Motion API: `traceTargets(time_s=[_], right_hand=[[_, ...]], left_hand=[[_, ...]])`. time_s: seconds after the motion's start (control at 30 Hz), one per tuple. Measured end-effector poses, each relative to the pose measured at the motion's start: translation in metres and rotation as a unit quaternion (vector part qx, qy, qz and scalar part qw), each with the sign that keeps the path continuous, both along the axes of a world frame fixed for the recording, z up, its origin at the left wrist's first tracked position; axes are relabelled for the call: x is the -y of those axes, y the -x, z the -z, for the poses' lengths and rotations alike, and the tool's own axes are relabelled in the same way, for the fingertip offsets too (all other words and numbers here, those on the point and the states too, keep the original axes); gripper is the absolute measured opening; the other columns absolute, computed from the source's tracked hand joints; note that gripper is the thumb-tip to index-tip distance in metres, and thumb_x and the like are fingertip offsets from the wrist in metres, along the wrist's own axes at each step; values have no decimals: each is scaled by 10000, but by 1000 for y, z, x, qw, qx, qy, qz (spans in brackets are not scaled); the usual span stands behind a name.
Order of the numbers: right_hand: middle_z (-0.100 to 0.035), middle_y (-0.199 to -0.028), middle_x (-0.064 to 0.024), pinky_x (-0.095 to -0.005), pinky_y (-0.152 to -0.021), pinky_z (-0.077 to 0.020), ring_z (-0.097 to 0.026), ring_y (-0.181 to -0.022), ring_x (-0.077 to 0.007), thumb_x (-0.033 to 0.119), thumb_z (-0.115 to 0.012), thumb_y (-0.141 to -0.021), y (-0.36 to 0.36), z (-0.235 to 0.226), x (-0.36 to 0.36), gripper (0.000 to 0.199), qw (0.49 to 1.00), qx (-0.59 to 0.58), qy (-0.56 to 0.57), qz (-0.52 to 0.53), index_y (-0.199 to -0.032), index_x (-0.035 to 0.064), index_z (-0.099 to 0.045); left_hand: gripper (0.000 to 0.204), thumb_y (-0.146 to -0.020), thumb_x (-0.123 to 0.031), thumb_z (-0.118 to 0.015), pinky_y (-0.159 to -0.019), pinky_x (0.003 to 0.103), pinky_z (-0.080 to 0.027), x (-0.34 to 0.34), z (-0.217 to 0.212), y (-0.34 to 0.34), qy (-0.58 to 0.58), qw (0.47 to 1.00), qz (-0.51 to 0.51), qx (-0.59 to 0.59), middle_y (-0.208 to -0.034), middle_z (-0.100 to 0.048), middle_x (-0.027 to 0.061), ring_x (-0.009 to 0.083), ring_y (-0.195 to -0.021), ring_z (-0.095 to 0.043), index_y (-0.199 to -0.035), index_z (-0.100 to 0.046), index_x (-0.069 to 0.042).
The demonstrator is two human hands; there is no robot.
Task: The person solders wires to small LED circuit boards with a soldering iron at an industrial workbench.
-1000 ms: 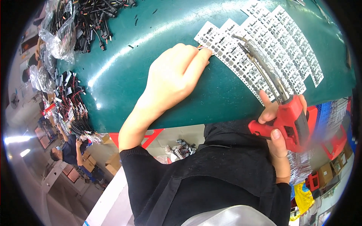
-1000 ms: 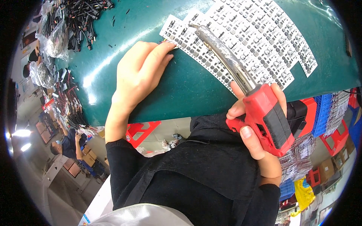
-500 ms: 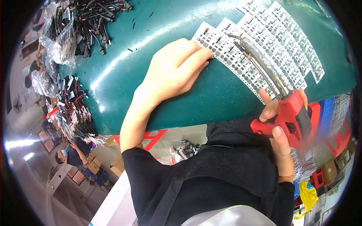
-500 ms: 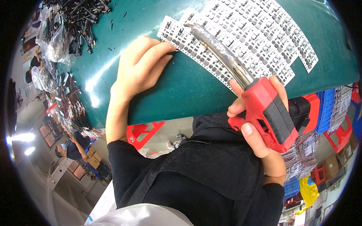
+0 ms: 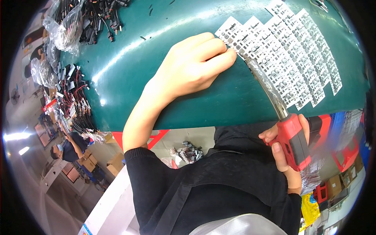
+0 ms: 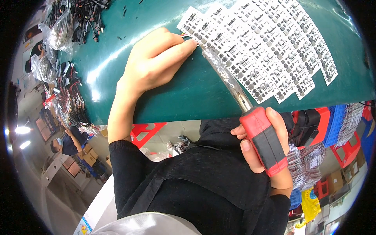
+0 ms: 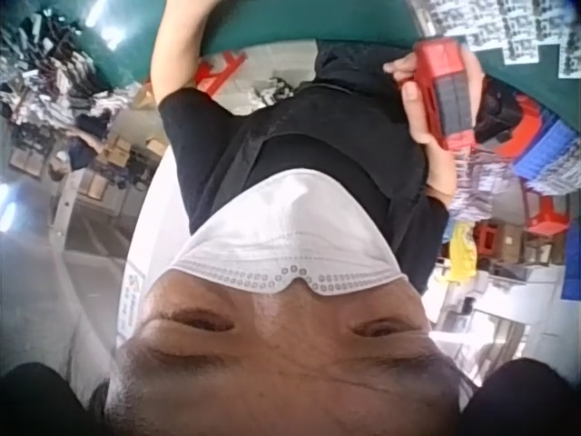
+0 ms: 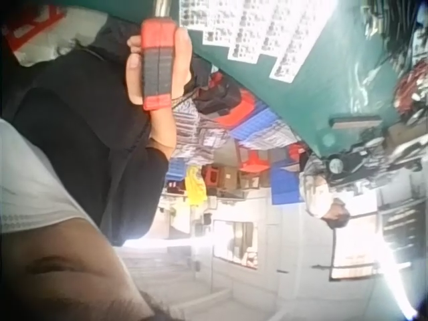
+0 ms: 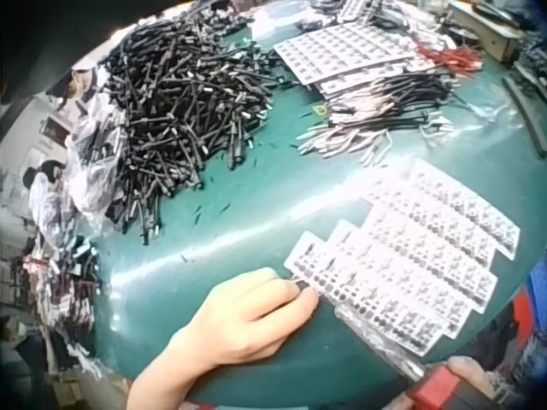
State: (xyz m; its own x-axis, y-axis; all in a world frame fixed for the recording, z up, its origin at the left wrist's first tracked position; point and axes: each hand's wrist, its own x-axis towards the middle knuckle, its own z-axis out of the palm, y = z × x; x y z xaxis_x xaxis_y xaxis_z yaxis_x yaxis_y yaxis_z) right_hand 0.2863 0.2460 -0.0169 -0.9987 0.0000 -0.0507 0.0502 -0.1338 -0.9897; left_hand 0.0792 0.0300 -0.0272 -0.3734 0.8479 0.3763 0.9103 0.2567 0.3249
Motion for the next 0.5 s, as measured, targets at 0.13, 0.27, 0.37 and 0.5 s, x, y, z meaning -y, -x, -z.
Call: traceTargets(time_s=[0.13, 0.27, 0.37, 0.5], right_hand=[[-611, -851, -171, -304, -682, -520, -638, -776, -217, -25, -557, -800, 2, 2, 3, 693, 1000, 6, -25, 13, -1391, 31, -200], [-624, -832, -173, -297, -682, -516, -641, -774, -214, -16, -562, -792, 3, 6, 1, 681, 999, 7, -32, -11, -1380, 23, -220], [-632, -821, -170, -300, -688, -516, -646, -776, -217, -12, -562, -788, 5, 5, 3, 669, 999, 2, -39, 0, -1370, 20, -236], [-636, -838, -173, -306, -692, -521, -651, -769, -214, -22, -558, -778, 8, 4, 4, 679, 995, -50, -82, 3, -1374, 23, -237]], left_hand=[[274, -640, 17, -686, -525, 306, -452, -1, 0, 0, -10, 1000, 1, 7, -727, -561, 56, 203, -599, -540, -906, -640, -29], [269, -640, 22, -682, -529, 309, -455, -1, 0, -2, -2, 1000, -7, -1, -729, -564, 59, 203, -604, -542, -901, -637, -24], [266, -639, 23, -682, -530, 310, -455, -1, 0, -1, -11, 1000, -6, -4, -732, -567, 63, 205, -606, -543, -897, -635, -21], [263, -638, 24, -681, -534, 311, -455, -1, 1, -1, -14, 1000, -7, 10, -736, -571, 66, 209, -606, -544, -893, -635, -18]])
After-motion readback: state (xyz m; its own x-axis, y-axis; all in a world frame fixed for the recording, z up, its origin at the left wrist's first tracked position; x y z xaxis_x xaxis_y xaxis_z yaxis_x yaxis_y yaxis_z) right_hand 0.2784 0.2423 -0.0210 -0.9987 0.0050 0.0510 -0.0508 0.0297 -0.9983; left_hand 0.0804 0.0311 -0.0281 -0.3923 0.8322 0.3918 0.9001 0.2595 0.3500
